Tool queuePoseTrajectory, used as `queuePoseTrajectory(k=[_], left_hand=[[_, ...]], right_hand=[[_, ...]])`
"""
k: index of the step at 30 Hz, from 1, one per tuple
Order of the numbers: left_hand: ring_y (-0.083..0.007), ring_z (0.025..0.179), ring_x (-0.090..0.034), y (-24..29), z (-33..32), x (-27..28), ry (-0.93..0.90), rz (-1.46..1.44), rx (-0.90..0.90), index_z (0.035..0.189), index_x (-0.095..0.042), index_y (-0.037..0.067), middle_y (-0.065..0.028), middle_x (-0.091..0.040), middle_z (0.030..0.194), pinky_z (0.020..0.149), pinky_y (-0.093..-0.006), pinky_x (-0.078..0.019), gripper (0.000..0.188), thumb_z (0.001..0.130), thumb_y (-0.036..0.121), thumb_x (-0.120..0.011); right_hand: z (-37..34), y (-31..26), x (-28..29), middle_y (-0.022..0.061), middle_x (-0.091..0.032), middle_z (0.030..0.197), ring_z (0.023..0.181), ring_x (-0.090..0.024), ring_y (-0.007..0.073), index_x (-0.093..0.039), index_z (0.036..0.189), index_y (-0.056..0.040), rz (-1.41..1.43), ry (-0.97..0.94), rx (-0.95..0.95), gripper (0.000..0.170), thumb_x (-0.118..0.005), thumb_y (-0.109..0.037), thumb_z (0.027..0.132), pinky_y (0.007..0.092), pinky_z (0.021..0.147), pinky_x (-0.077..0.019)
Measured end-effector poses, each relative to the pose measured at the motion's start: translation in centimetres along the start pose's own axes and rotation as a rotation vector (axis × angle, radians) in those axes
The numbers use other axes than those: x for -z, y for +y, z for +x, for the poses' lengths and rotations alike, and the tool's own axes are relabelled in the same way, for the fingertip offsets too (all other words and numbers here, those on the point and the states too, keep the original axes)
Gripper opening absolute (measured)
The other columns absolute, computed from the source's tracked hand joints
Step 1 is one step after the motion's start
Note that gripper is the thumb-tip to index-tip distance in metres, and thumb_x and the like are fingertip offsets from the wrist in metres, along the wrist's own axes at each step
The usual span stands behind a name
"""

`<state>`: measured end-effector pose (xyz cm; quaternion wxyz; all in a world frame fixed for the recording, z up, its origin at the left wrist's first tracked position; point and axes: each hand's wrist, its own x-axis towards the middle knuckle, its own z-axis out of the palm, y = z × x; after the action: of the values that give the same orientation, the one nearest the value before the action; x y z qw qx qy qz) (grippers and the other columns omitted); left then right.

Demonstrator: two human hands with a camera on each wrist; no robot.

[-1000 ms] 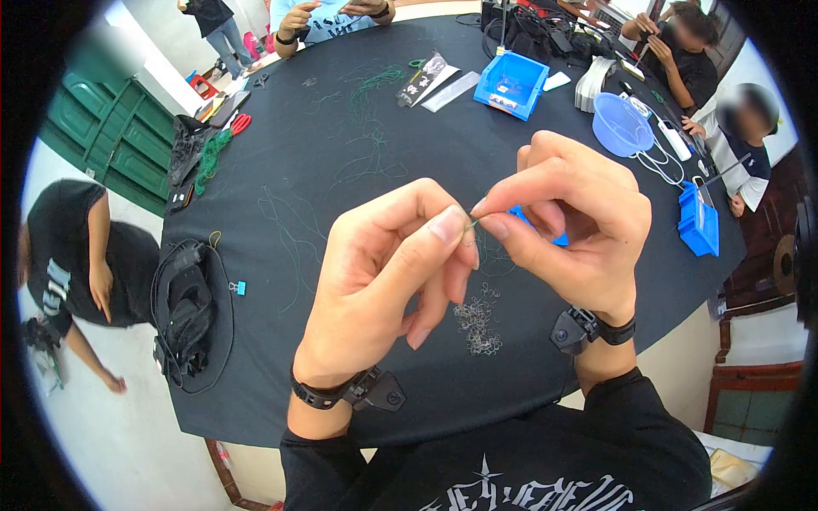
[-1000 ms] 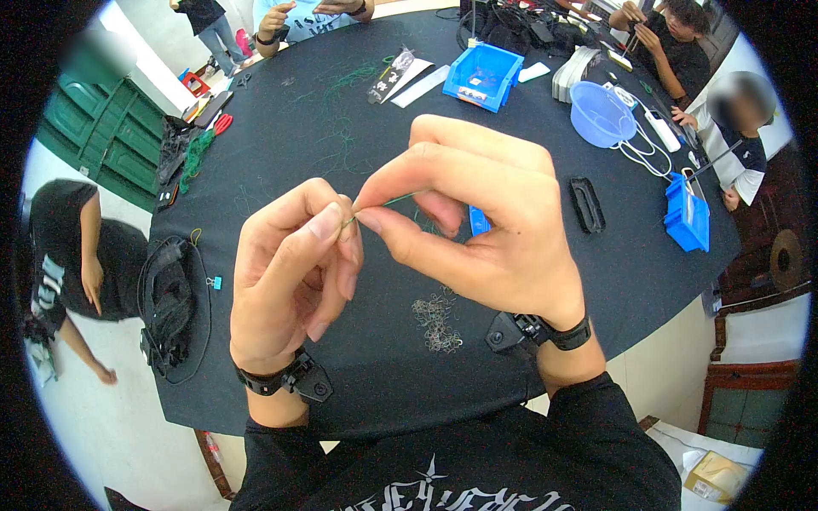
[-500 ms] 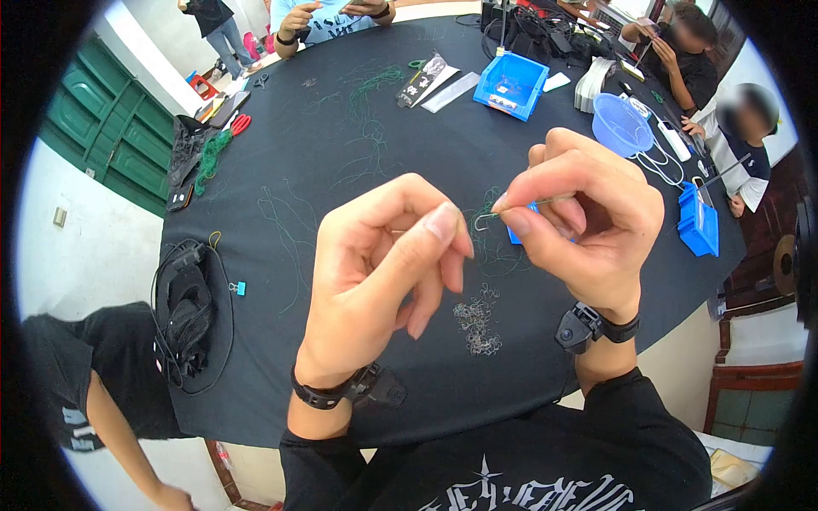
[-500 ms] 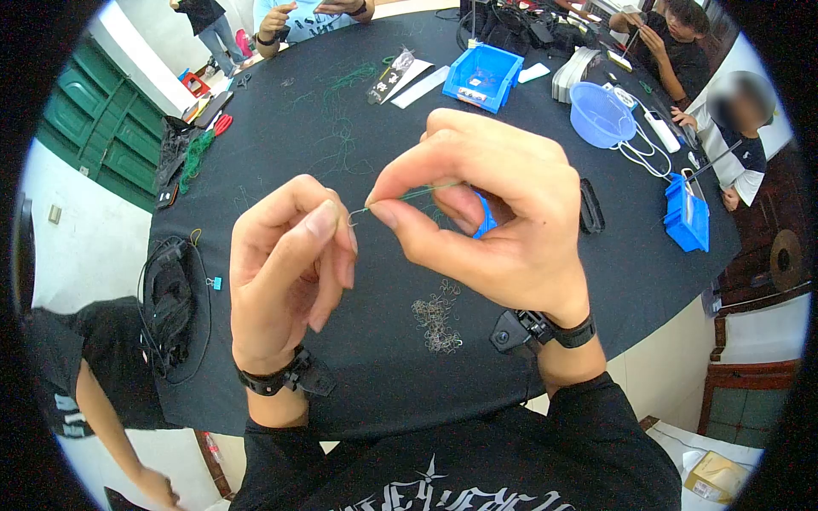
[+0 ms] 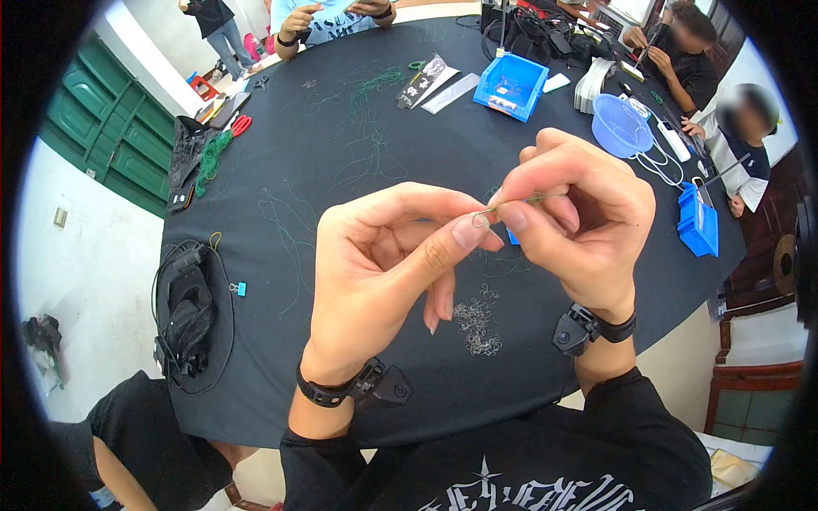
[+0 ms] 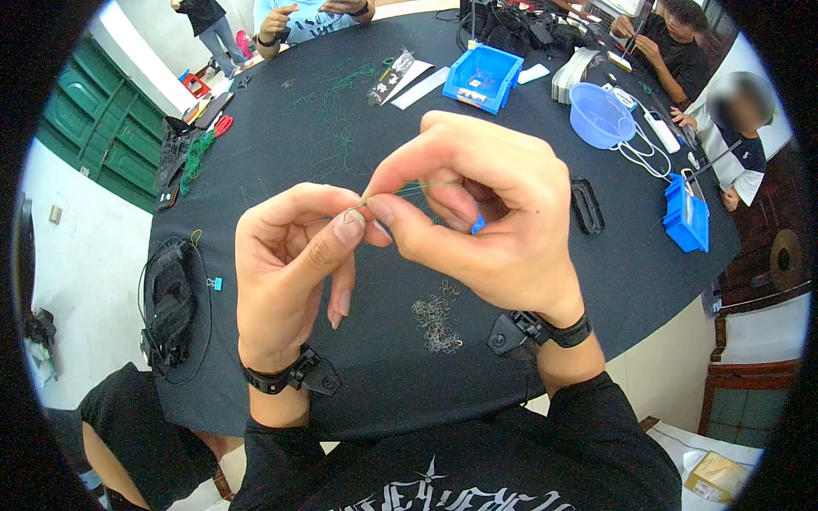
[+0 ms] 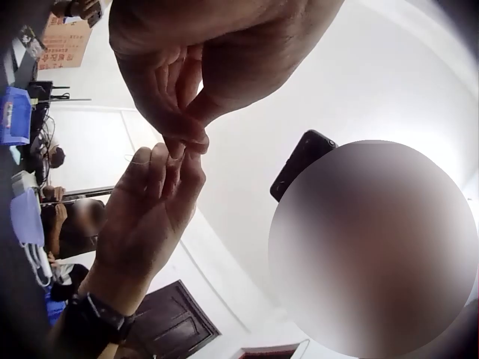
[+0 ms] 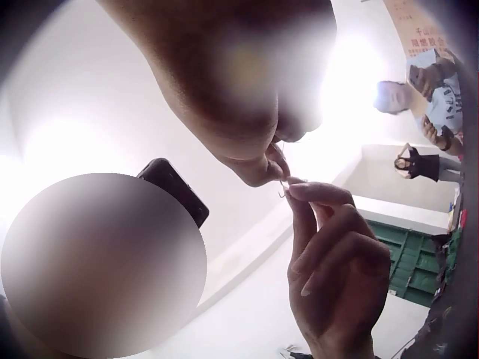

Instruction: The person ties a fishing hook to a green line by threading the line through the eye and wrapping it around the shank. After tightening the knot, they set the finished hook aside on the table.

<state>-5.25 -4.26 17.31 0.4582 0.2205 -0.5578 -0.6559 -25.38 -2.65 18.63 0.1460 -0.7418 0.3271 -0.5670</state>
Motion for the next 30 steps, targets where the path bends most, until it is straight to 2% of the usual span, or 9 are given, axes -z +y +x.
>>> queuePoseTrajectory(k=[9, 12, 16, 22, 26, 30], left_hand=[[-0.0079, 0.04, -0.053, 0.3, -0.1, -0.3, 0.001, -0.024, 0.023, 0.105, -0.065, -0.005, -0.0183, -0.071, 0.086, 0.033, -0.0182, -0.0355, 0.014, 0.095, 0.005, -0.064], [-0.0082, 0.04, -0.052, 0.3, -0.2, -0.1, -0.02, -0.029, 0.025, 0.104, -0.065, -0.005, -0.018, -0.071, 0.085, 0.033, -0.0181, -0.035, 0.015, 0.093, 0.005, -0.064], [-0.0089, 0.04, -0.053, 0.4, -0.2, 0.0, -0.02, -0.05, 0.026, 0.101, -0.066, -0.006, -0.0178, -0.07, 0.083, 0.034, -0.0184, -0.0353, 0.014, 0.092, 0.005, -0.065], [-0.0096, 0.044, -0.056, 1.1, -0.1, 0.9, -0.117, 0.091, 0.117, 0.097, -0.066, -0.007, -0.0176, -0.071, 0.085, 0.038, -0.0203, -0.0406, 0.013, 0.093, 0.006, -0.063], [-0.0097, 0.05, -0.06, 1.0, 0.1, 0.7, 0.09, 0.232, -0.071, 0.1, -0.067, -0.007, -0.0153, -0.071, 0.083, 0.041, -0.0206, -0.0446, 0.014, 0.096, 0.005, -0.061], [-0.0099, 0.052, -0.061, 1.2, -0.2, 0.7, 0.034, 0.286, -0.041, 0.101, -0.068, -0.006, -0.0161, -0.072, 0.085, 0.042, -0.0209, -0.0467, 0.014, 0.099, 0.006, -0.06]], right_hand=[[0.0, 0.1, 0.0, -0.0029, -0.046, 0.067, 0.057, -0.036, 0.0041, -0.071, 0.088, 0.0043, -0.009, 0.001, -0.006, 0.012, -0.075, 0.005, 0.076, 0.022, 0.051, -0.0259], [0.1, 0.5, -0.2, -0.0042, -0.046, 0.062, 0.052, -0.037, 0.0038, -0.073, 0.084, -0.0034, -0.003, 0.04, 0.017, 0.017, -0.076, 0.005, 0.069, 0.0218, 0.048, -0.0234], [0.1, 0.3, 0.1, -0.0029, -0.045, 0.065, 0.055, -0.035, 0.0037, -0.071, 0.087, 0.0038, -0.002, -0.014, 0.044, 0.013, -0.076, 0.004, 0.074, 0.0217, 0.051, -0.0242], [0.1, 0.5, 0.0, -0.0024, -0.045, 0.065, 0.054, -0.035, 0.0039, -0.071, 0.086, 0.0032, -0.028, 0.006, 0.081, 0.015, -0.076, 0.005, 0.072, 0.0219, 0.05, -0.0231], [0.3, 0.2, 0.1, -0.0023, -0.045, 0.065, 0.054, -0.036, 0.0039, -0.07, 0.084, 0.0025, -0.054, -0.02, 0.088, 0.015, -0.076, 0.005, 0.071, 0.0222, 0.049, -0.0224], [0.4, 0.3, -0.1, -0.0024, -0.045, 0.064, 0.054, -0.036, 0.0046, -0.07, 0.084, 0.0015, -0.073, -0.052, 0.106, 0.016, -0.076, 0.005, 0.07, 0.0226, 0.049, -0.0229]])
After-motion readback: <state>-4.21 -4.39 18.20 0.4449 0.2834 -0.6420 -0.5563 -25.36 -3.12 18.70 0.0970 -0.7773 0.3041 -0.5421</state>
